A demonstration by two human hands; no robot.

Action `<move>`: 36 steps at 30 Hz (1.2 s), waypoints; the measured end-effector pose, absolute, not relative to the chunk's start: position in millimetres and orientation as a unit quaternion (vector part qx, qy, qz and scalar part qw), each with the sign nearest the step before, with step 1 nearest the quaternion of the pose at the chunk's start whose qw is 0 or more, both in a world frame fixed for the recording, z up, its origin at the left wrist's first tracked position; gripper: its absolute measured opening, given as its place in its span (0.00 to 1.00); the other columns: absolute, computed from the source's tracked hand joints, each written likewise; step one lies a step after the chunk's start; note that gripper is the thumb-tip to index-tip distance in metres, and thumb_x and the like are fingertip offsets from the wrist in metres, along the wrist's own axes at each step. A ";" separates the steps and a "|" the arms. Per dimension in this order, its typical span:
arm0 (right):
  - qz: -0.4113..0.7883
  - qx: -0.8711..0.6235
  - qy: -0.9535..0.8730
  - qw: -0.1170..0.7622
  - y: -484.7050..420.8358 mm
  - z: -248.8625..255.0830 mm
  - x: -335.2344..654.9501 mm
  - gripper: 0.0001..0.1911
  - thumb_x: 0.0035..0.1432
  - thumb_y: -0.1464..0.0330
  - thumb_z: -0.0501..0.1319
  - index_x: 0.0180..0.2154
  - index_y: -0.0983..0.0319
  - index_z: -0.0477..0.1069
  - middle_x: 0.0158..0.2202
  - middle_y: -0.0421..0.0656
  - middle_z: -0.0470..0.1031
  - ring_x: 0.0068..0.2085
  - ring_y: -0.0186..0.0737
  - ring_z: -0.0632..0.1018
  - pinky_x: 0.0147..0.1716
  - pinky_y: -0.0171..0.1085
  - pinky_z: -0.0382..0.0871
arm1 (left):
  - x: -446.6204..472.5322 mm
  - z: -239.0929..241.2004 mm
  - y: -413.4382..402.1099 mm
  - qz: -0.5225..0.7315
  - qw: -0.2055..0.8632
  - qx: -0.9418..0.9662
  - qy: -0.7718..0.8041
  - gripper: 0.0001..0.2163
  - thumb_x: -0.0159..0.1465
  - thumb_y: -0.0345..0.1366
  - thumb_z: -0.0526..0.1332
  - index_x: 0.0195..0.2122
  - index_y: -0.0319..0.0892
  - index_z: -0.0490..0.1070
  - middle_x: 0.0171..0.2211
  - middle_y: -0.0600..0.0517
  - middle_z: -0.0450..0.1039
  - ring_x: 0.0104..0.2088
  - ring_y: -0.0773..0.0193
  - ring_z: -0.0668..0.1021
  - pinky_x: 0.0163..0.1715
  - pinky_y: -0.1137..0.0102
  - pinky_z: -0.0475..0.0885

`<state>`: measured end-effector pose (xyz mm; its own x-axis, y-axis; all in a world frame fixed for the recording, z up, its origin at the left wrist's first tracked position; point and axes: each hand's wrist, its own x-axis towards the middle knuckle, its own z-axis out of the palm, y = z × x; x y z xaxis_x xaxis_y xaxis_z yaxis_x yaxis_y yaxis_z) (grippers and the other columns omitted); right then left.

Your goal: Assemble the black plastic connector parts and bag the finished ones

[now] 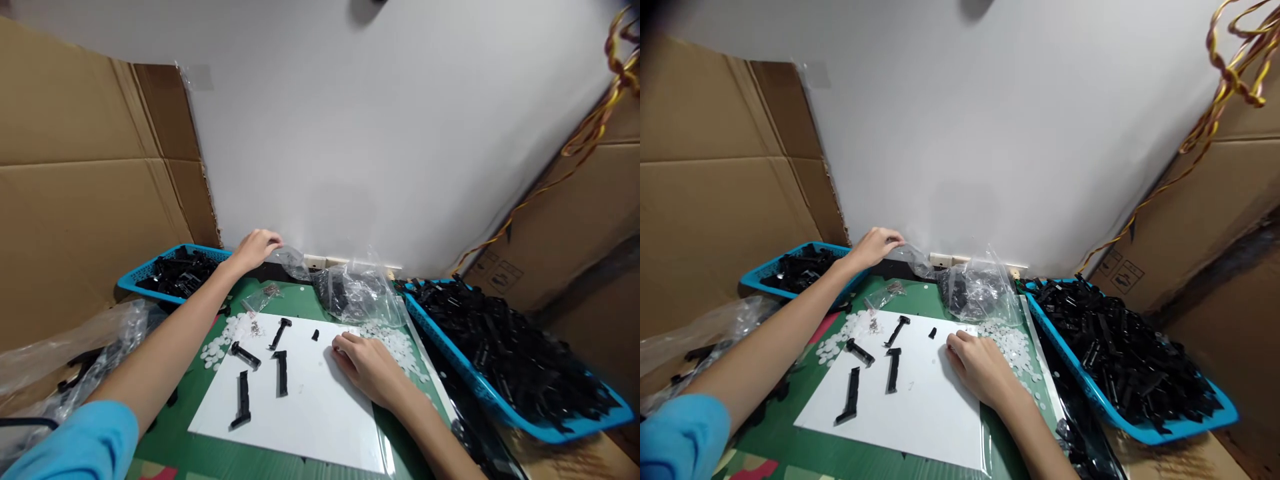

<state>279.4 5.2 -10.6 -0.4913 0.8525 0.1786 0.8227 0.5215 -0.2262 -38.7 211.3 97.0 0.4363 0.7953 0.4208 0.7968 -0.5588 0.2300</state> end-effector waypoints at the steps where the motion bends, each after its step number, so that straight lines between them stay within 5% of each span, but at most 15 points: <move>1: 0.052 -0.484 -0.863 0.136 4.5 -10.1 278.7 0.11 0.75 0.67 0.54 0.38 0.59 0.71 0.37 0.42 0.78 0.32 0.38 0.77 0.31 0.36 0.56 | -32.0 107.9 214.4 -0.269 0.004 -0.844 -0.463 0.11 0.72 0.41 0.63 0.46 0.41 0.81 0.45 0.45 0.83 0.44 0.57 0.82 0.49 0.63 0.76; 12: 0.052 -0.425 -0.891 0.150 -10.1 -3.7 258.8 0.09 0.72 0.70 0.58 0.36 0.60 0.71 0.39 0.42 0.77 0.35 0.38 0.77 0.30 0.36 0.56 | 6.6 204.5 190.6 -0.298 -0.049 -0.875 -0.379 0.07 0.66 0.32 0.65 0.36 0.38 0.84 0.32 0.46 0.84 0.32 0.62 0.80 0.37 0.67 0.70; 26: 0.056 -0.381 -0.905 0.181 -15.4 -1.5 255.6 0.06 0.68 0.67 0.64 0.35 0.60 0.76 0.34 0.42 0.79 0.32 0.38 0.78 0.31 0.36 0.64 | 15.6 169.1 123.8 -0.255 -0.239 -0.840 -0.415 0.12 0.56 0.43 0.75 0.28 0.39 0.84 0.26 0.43 0.83 0.24 0.61 0.81 0.23 0.69 0.74; 29: -0.045 -0.328 -0.891 0.309 -20.6 3.4 252.2 0.07 0.71 0.69 0.60 0.46 0.60 0.76 0.44 0.48 0.80 0.41 0.43 0.80 0.38 0.40 0.73 | 21.6 143.0 101.0 -0.257 -0.265 -0.818 -0.442 0.14 0.57 0.44 0.74 0.27 0.38 0.81 0.22 0.44 0.80 0.20 0.63 0.78 0.18 0.71 0.71; 31: -0.116 -0.311 -0.857 0.394 -24.8 8.5 247.1 0.18 0.70 0.76 0.58 0.58 0.59 0.72 0.55 0.52 0.79 0.54 0.48 0.79 0.50 0.47 0.75 | 26.7 127.7 82.9 -0.252 -0.284 -0.808 -0.450 0.13 0.56 0.43 0.74 0.27 0.37 0.81 0.21 0.46 0.79 0.19 0.63 0.78 0.16 0.72 0.71; 36: -0.174 -0.396 -0.816 0.385 -25.6 18.3 242.1 0.35 0.69 0.79 0.59 0.73 0.60 0.56 0.68 0.52 0.70 0.65 0.51 0.72 0.60 0.50 0.68 | 34.7 118.2 48.3 -0.253 -0.339 -0.802 -0.423 0.11 0.63 0.42 0.69 0.32 0.39 0.83 0.26 0.47 0.82 0.23 0.63 0.80 0.20 0.72 0.73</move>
